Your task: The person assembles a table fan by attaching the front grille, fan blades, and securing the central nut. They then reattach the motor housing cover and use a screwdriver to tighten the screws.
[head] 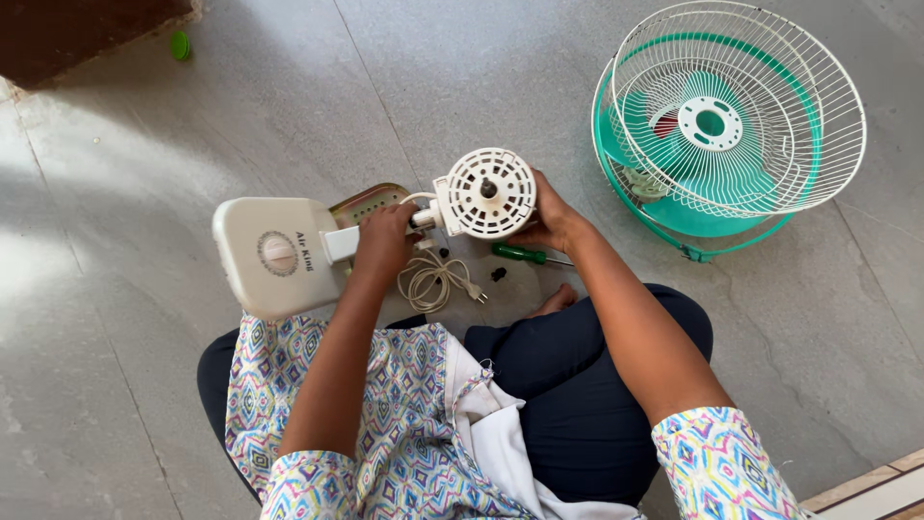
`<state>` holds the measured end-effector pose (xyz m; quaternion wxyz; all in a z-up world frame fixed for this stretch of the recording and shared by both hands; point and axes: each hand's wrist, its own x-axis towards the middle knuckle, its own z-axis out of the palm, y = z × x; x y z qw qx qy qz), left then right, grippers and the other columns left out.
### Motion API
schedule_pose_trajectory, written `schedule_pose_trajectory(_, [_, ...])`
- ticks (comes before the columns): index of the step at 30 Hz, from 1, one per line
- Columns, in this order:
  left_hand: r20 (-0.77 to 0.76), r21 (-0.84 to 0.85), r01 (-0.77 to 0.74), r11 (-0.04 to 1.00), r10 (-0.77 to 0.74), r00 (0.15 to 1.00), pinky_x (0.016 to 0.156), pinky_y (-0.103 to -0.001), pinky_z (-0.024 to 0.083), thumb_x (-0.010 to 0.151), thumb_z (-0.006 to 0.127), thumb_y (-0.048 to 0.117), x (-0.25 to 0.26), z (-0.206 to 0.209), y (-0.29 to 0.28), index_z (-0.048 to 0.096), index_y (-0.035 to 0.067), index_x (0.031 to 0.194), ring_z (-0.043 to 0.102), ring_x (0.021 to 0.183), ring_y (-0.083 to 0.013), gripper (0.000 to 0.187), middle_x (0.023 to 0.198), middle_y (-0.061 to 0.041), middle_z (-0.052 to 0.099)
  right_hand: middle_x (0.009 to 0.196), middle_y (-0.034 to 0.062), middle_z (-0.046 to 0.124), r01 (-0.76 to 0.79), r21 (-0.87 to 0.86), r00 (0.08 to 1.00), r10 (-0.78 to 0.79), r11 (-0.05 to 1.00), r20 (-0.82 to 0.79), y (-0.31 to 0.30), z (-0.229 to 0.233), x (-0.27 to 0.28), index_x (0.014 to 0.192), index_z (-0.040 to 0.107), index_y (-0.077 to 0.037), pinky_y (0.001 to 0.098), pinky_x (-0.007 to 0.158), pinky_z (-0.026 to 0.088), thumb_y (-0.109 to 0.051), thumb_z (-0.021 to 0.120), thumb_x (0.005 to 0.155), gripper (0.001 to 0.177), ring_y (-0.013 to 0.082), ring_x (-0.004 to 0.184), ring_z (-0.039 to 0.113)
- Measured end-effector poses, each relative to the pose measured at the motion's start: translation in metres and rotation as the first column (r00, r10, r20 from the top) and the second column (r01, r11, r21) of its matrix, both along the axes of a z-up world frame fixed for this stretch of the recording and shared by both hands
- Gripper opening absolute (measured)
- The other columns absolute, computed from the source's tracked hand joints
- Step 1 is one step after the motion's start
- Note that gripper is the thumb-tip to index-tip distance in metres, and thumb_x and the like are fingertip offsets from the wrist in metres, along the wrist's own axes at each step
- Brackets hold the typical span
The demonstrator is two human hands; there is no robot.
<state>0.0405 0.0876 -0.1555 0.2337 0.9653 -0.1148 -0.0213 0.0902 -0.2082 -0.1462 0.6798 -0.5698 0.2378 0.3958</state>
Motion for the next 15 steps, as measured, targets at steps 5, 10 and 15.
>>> schedule_pose_trajectory(5, [-0.034, 0.034, -0.006, 0.999, 0.007, 0.999, 0.088, -0.051, 0.05, 0.075, 0.084, 0.015, -0.007, 0.003, 0.033, 0.069, 0.011, 0.12, 0.067, 0.102, -0.0381, 0.048, 0.108, -0.014, 0.072, 0.135, 0.0265, 0.059, -0.048, 0.045, 0.997, 0.045, 0.998, 0.069, 0.018, -0.007, -0.008, 0.146, 0.049, -0.019, 0.0568, 0.1, 0.055, -0.081, 0.033, 0.083, 0.09, 0.0408, 0.122, 0.062])
schedule_pose_trajectory(10, [-0.009, 0.039, -0.04, 0.998, 0.04, 0.999, 0.09, -0.053, 0.048, 0.076, 0.085, 0.018, -0.017, 0.009, 0.049, 0.069, 0.01, 0.122, 0.066, 0.104, -0.0384, 0.049, 0.111, -0.014, 0.073, 0.146, 0.0289, 0.049, -0.078, 0.011, 0.99, 0.076, 0.997, 0.121, 0.042, -0.008, -0.012, 0.158, 0.034, -0.022, 0.0565, 0.102, 0.052, -0.085, 0.028, 0.083, 0.098, 0.043, 0.132, 0.053])
schedule_pose_trajectory(15, [0.113, 0.04, -0.095, 0.995, 0.09, 0.99, 0.101, -0.052, 0.042, 0.078, 0.082, 0.016, -0.033, 0.021, 0.038, 0.066, 0.012, 0.129, 0.061, 0.118, -0.0358, 0.053, 0.122, -0.012, 0.07, 0.156, 0.0245, 0.037, -0.056, -0.055, 0.994, 0.061, 0.997, 0.089, 0.041, 0.0, -0.013, 0.16, 0.023, -0.028, 0.0552, 0.103, 0.053, -0.08, 0.03, 0.084, 0.093, 0.0481, 0.135, 0.049])
